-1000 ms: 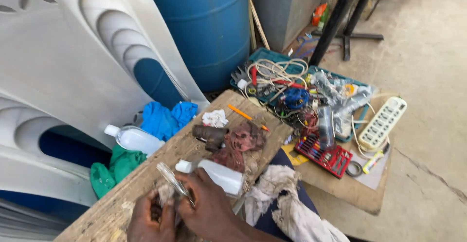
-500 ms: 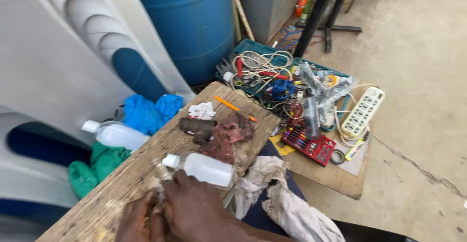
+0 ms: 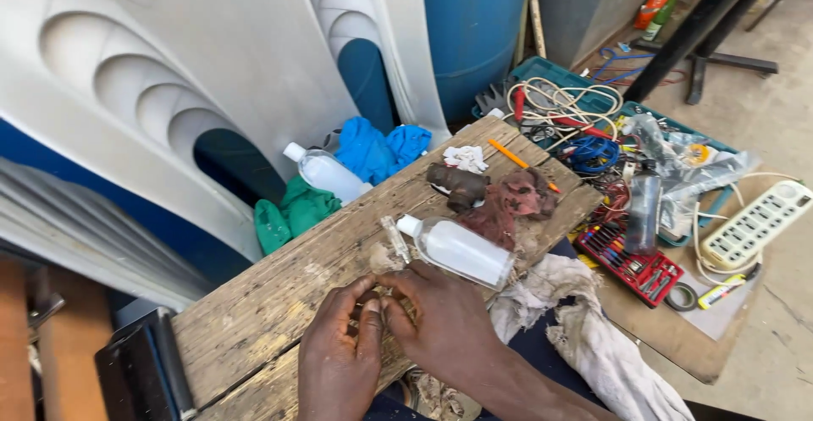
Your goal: Repairing an electrical plug by disassembling it with a screwdriver to inspect and fix internal wiring.
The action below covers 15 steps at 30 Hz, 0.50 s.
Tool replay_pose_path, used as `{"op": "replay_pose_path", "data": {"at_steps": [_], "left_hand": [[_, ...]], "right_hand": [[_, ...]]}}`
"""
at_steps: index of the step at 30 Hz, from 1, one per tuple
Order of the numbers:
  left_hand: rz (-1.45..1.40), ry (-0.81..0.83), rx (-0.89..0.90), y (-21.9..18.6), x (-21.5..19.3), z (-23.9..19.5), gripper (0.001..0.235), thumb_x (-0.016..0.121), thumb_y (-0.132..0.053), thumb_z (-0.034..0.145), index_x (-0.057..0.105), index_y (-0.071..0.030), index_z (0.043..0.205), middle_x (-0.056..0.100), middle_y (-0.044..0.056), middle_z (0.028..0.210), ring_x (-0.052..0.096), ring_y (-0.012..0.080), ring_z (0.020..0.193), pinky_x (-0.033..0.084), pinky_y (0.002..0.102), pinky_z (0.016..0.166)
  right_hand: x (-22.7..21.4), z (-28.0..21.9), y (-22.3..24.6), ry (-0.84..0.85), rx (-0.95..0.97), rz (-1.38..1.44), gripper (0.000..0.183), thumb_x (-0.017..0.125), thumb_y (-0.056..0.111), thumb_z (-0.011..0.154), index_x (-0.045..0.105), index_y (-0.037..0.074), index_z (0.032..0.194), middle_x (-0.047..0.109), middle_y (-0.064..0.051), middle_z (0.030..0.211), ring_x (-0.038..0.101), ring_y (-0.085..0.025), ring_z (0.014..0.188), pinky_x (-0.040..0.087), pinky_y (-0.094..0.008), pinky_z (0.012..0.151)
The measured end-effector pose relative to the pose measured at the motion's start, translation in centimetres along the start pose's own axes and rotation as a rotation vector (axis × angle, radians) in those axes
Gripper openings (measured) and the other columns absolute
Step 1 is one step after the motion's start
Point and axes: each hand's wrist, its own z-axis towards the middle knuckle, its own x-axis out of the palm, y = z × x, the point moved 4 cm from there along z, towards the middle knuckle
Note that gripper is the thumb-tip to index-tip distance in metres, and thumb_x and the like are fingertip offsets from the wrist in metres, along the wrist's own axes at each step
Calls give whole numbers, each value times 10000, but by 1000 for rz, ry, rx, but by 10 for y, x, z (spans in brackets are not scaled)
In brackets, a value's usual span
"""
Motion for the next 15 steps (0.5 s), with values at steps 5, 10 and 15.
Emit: {"op": "replay_pose_path", "data": {"at_steps": [5, 10, 15], "left_hand": [[-76, -42, 42, -16, -11, 0, 349, 602, -285, 1012, 754, -150, 1295, 795, 31, 1265, 768, 240, 1162, 666, 410, 892], [-81, 31, -99, -24, -4, 11, 383, 599, -348, 1000, 748, -213, 1325, 784, -14, 1309, 763, 239, 1185, 705, 442, 878], [-107, -121, 31, -63, 20, 37, 205, 707, -274, 942, 797, -165, 1091, 832, -10, 829, 755, 139, 708, 609, 317, 712]], "right_hand": [[-17, 3, 5, 34, 6, -8, 391, 578, 405, 956, 753, 296, 1288, 737, -14, 1042, 727, -342, 858, 529, -549, 622], [-47, 30, 7, 316, -195, -128, 468, 599, 414, 1000, 591, 211, 1421, 650, -118, 1260, 672, -469, 1004, 494, -651, 720], [-117, 105, -4, 401, -296, -220, 633, 690, 524, 909, 654, 154, 1420, 697, -141, 1388, 645, -399, 1254, 491, -545, 964]]}}
